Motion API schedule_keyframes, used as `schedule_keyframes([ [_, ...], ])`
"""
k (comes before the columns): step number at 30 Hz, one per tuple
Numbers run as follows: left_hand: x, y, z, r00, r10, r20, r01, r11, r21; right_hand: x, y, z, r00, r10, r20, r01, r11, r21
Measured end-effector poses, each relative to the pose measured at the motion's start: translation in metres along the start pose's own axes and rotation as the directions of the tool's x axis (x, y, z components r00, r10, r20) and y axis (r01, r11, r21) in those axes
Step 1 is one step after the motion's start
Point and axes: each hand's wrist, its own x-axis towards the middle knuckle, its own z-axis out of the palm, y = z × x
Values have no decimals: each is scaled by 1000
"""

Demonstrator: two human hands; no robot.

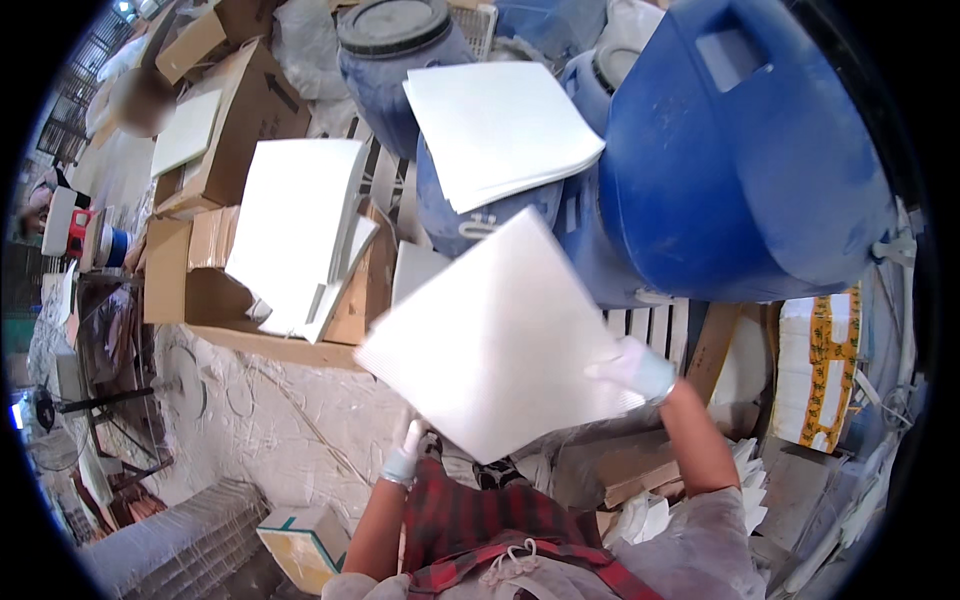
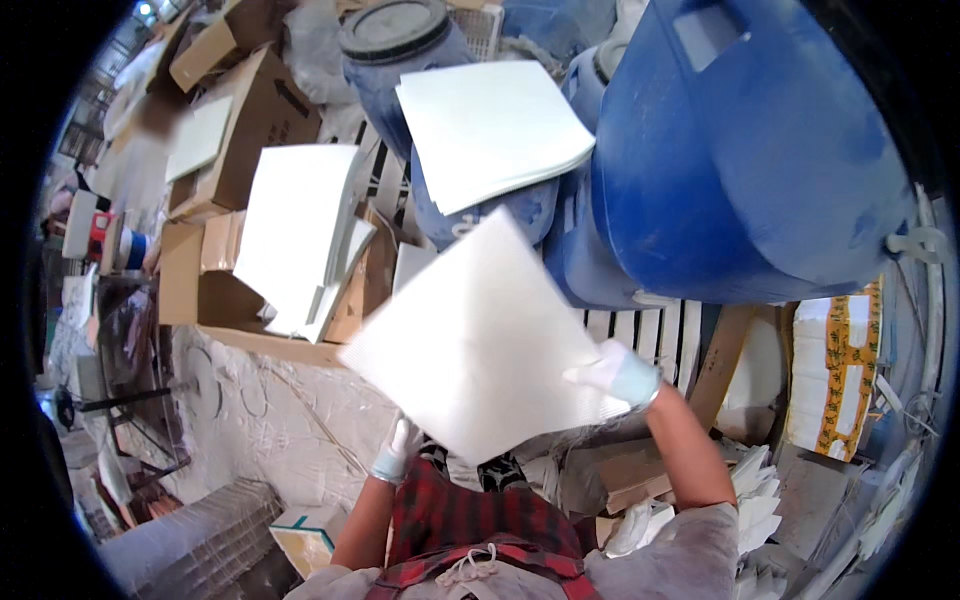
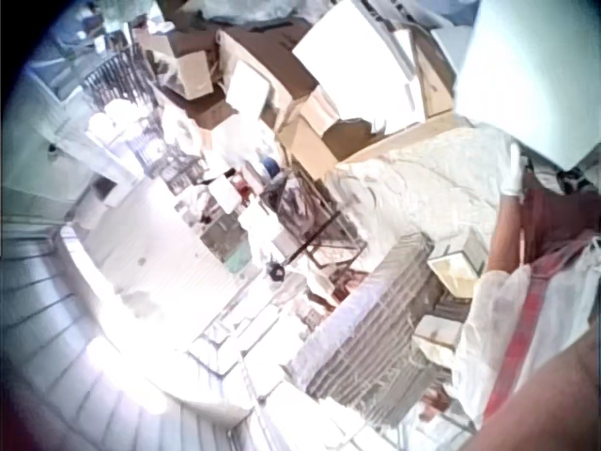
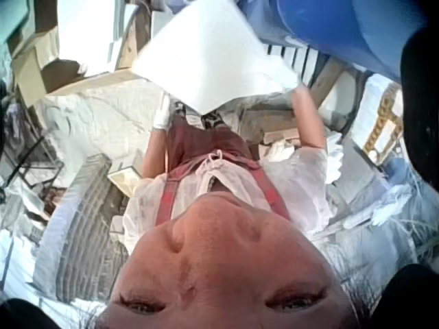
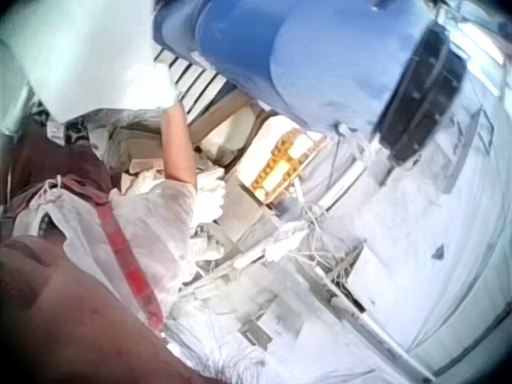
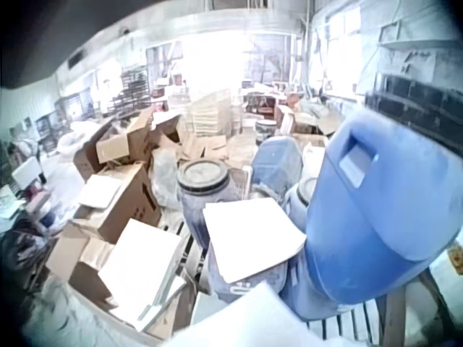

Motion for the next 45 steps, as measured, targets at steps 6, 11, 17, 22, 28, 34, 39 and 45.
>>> schedule_keyframes([
  [6,52,210,79,912,285,294,-36,771,-636,29,-126,-23,940,-242,-242,262,964,54],
  [11,150,304,78,912,388,133,-348,903,-251,96,-192,-58,692,-649,-314,456,732,-506],
  [17,246,309,118,922,358,146,-308,909,-282,114,-235,-36,88,-896,-435,-122,423,-898],
  [22,266,256,117,941,294,-168,-284,955,84,108,-119,63,582,-759,-292,328,547,-770],
  [28,230,66,29,982,106,-158,-48,942,332,31,105,186,933,-279,-227,105,816,-568],
  [34,259,13,-42,927,284,-244,117,399,909,-38,210,261,999,-23,43,43,843,-536],
  [39,290,2,-5,802,437,-408,353,204,913,-51,227,259,990,-48,134,128,715,-687],
  [45,314,5,-19,933,-201,-299,336,186,923,-17,242,256,989,-99,-107,45,905,-422],
])
